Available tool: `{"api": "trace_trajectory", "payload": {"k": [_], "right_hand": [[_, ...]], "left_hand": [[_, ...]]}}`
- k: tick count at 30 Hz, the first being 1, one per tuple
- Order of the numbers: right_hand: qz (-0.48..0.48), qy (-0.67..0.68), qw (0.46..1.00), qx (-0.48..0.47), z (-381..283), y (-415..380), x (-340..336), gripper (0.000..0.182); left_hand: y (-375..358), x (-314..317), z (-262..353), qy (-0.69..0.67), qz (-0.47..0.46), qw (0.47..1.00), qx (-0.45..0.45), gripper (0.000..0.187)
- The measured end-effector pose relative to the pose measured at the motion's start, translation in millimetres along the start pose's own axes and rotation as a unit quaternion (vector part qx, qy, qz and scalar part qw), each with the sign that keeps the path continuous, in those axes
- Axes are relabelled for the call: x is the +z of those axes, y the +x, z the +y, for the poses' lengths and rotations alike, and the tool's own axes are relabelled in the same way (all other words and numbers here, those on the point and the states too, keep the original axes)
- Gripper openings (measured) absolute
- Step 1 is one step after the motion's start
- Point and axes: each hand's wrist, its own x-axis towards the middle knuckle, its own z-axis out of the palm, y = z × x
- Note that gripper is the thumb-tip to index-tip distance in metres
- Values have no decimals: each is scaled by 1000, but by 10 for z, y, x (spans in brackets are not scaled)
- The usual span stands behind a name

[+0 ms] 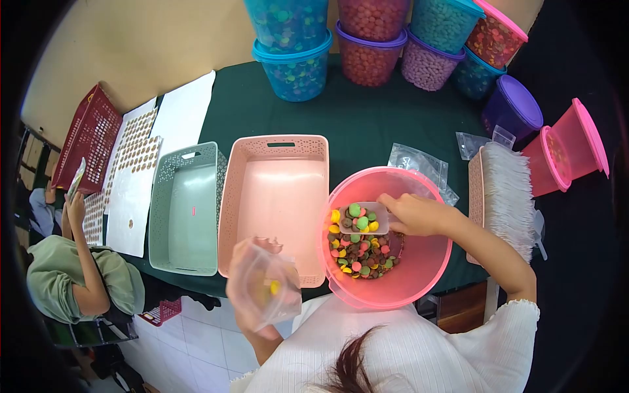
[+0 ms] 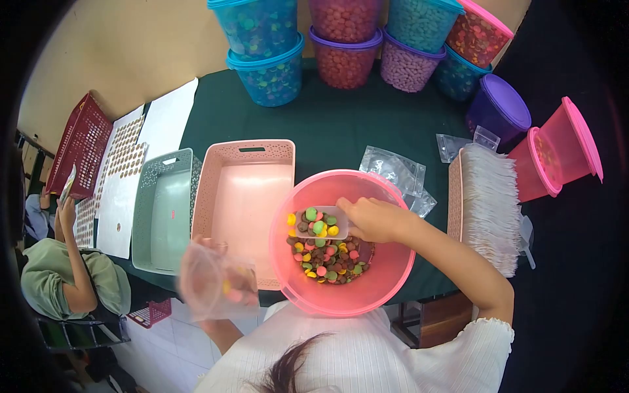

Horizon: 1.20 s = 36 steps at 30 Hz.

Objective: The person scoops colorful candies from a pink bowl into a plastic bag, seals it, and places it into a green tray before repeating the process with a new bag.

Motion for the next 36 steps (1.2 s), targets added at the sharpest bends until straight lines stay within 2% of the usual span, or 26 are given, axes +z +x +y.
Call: {"api": "trace_trajectory", "payload": {"k": [1,2,3,4,5,7,8,9,10,11,12,13,14,16,20,25,31,33,36], "right_hand": [[-3,21,1000,-4,0,-43,-43,39],[-3,18,1000,-6,-8,-105,-97,39],[24,35,998,-37,-24,-190,-160,38],[51,52,995,-68,-46,-279,-237,37],[52,64,994,-70,-75,-368,-340,37],[79,78,991,-71,-139,-572,-572,37],[104,79,989,-72,-172,-684,-688,37],[106,77,989,-71,-215,-795,-802,37],[126,76,988,-39,-260,-905,-909,40],[146,75,986,-6,-286,-991,-986,44],[149,74,986,-3,-288,-1064,-1040,44],[163,40,986,3,-283,-1133,-1083,46],[177,6,984,10,-277,-1179,-1109,47],[169,-1,986,19,-288,-1209,-1152,47],[134,-36,990,16,-305,-1213,-1170,43],[109,-107,987,43,-428,-1199,-1170,41],[84,-171,979,66,-555,-1154,-1156,37],[69,-179,979,72,-565,-1148,-1148,35],[112,-210,969,70,-581,-1151,-1101,33]], "left_hand": [[29,-13,17,20,13,997,75,115],[49,-13,52,21,16,997,77,115],[110,21,155,-125,29,988,90,115],[201,82,284,-268,40,957,101,115],[244,163,376,-268,41,957,103,115],[348,493,527,-241,299,922,50,126],[366,654,508,-246,296,922,42,125],[379,755,492,-252,293,922,34,123],[272,528,257,-437,139,888,-49,116],[165,298,-3,-592,-26,795,-129,108],[253,535,-106,-304,-55,950,-41,105],[367,792,-193,17,-78,995,53,103],[423,830,-208,13,-82,995,55,103],[489,894,-225,254,-180,950,13,92],[479,915,-227,256,-173,950,31,86],[447,937,-228,251,-191,948,-52,94],[447,947,-190,278,-217,933,-64,94],[454,936,-210,290,-222,930,-39,91],[455,934,-206,306,-224,925,-15,89]]}}
